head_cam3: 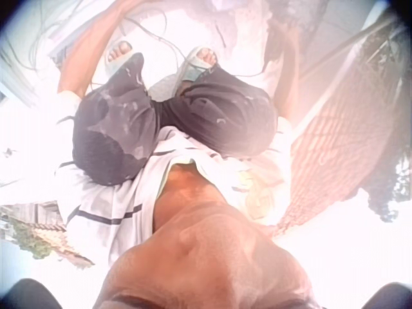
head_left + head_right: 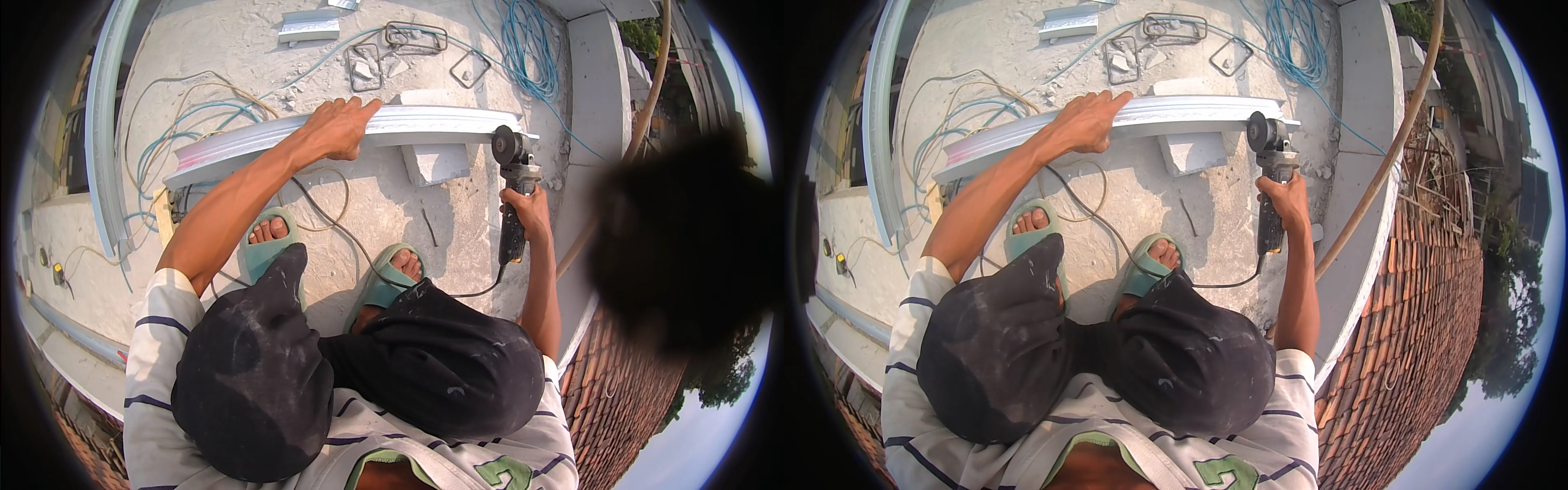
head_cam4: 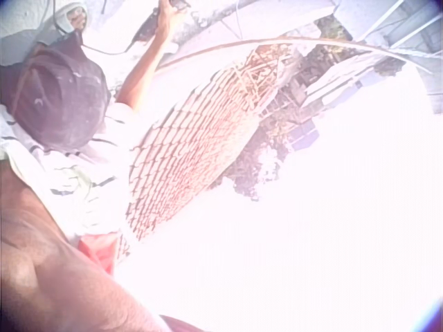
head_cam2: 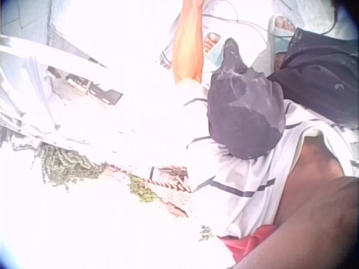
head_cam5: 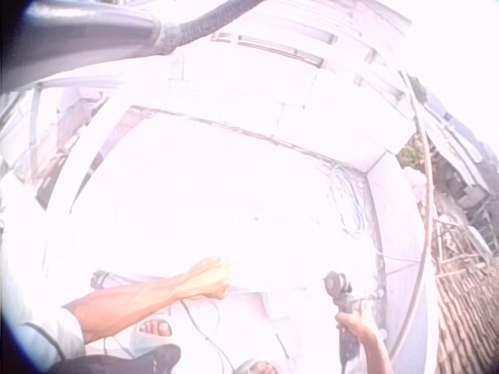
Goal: The person holds a metal profile against a concrete block, cuts it using an angle grinder, and then uses a screwdriver to mark the surface.
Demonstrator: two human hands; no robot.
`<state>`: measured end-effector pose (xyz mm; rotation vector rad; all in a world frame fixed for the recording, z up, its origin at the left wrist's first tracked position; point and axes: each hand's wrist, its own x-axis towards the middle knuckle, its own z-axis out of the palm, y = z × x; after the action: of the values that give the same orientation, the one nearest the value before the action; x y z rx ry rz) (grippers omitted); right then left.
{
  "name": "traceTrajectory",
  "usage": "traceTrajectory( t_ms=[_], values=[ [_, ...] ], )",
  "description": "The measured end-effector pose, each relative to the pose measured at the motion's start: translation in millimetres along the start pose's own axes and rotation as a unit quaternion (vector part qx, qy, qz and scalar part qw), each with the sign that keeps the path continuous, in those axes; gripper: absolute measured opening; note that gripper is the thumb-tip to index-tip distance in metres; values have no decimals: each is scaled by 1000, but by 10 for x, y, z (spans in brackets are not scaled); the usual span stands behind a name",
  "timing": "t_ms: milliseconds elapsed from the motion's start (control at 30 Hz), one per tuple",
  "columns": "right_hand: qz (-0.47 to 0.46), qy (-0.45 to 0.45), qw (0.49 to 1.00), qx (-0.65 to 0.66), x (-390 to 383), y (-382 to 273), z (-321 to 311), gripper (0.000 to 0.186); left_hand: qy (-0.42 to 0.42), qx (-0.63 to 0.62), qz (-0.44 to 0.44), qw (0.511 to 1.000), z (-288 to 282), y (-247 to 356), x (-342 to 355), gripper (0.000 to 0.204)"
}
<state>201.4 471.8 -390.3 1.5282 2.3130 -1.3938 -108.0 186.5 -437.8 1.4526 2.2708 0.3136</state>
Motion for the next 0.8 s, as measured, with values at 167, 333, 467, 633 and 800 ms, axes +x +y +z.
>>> traceTrajectory(
  t_ms=[167, 333, 467, 633, 800],
  values=[
    [-6, 2, 1000, 18, -43, -14, 20, 32, -9, 2, -2, 1000, -8, 6, 1, 88],
    [3, 7, 1000, 10, -47, 58, 13, 33, -19, -9, -8, 1000, -29, 29, 15, 87],
    [4, 11, 1000, -1, -65, 43, 21, 34, -32, -15, -16, 999, -55, 50, 19, 87],
    [0, 13, 1000, -13, -67, -2, 3, 33, -16, -19, -12, 1000, -8, 29, 18, 88],
    [-5, 7, 1000, 1, -47, 14, -6, 32, -16, -19, -15, 1000, -6, 48, 22, 88]
  ],
)
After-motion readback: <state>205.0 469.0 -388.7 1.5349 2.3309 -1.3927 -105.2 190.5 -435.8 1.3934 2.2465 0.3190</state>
